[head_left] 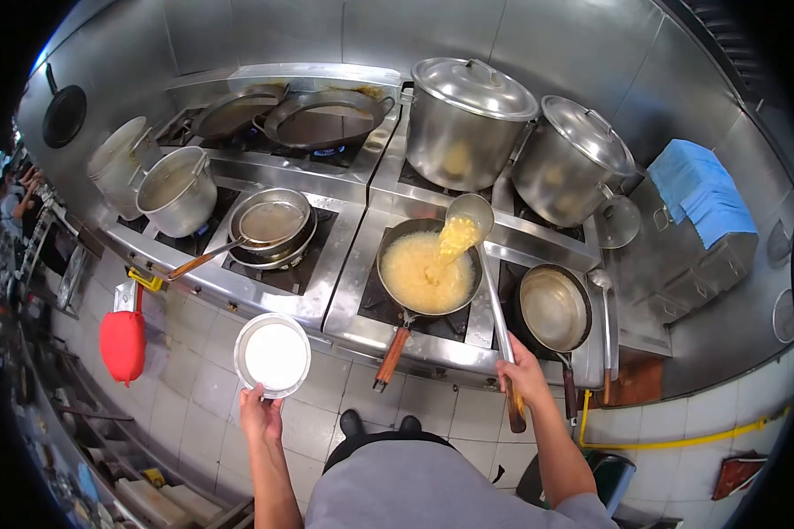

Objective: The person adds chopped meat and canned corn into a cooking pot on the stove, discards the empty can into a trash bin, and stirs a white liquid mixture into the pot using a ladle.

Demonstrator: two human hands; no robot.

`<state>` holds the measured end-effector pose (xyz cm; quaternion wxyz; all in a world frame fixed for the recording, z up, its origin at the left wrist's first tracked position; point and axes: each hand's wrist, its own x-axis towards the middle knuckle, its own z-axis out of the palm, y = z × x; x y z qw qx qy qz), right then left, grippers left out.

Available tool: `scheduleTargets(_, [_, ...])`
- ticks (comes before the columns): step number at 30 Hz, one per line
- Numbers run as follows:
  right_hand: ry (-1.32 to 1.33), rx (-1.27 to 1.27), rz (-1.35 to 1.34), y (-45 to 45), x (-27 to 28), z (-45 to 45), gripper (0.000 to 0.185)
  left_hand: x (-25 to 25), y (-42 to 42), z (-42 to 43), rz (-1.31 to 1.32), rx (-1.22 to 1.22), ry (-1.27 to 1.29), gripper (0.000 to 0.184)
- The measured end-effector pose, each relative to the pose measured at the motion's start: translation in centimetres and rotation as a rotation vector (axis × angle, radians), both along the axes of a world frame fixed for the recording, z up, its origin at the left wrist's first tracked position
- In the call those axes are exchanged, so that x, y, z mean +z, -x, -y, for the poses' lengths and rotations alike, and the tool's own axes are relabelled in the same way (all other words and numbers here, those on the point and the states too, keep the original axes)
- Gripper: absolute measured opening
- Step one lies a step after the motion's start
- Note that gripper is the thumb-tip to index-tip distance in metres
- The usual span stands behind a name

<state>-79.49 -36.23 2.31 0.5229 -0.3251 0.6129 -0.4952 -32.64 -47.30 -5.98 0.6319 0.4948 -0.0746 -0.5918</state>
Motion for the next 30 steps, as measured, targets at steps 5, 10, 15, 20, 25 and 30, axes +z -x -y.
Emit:
scheduleTargets(5, [-0.07, 0.074, -0.347, 2.2, -3.5, 1.7, 0.074, 0.0, 0.1, -0.2, -0.01, -0.017, 0.022, 0.017])
scheduleTargets(10, [-0.199, 0.183, -1.114, 3.6, -3.6, 2.3, 0.077, -0.2, 0.2, -0.3, -0.01, -0.003, 0.003, 0.017])
scheduleTargets(15, [-0.29, 0.248, -1.213, 4.4, -2.1, -0.5, 0.074, -0.8, 0.0, -0.6, -0.022, 0.009, 0.007, 0.016])
scheduleTargets(20, [-0.402, 0.297, -0.513, 2.3, 3.8, -1.7, 0.057, -0.9, -0.1, -0.6, -0.01, 0.002, 0.007, 0.017])
scheduleTargets(25, [-0.444, 0.332, -0.12, 3.0, 4.2, -0.8, 0.044, -1.0, -0.3, -0.8, -0.004, -0.004, 0.016, 0.017])
scheduleTargets(30, [-0.408, 0.289, 0.32, 2.3, 3.5, 0.8, 0.036, -0.1, -0.1, -1.1, -0.013, 0.031, 0.017, 0.016])
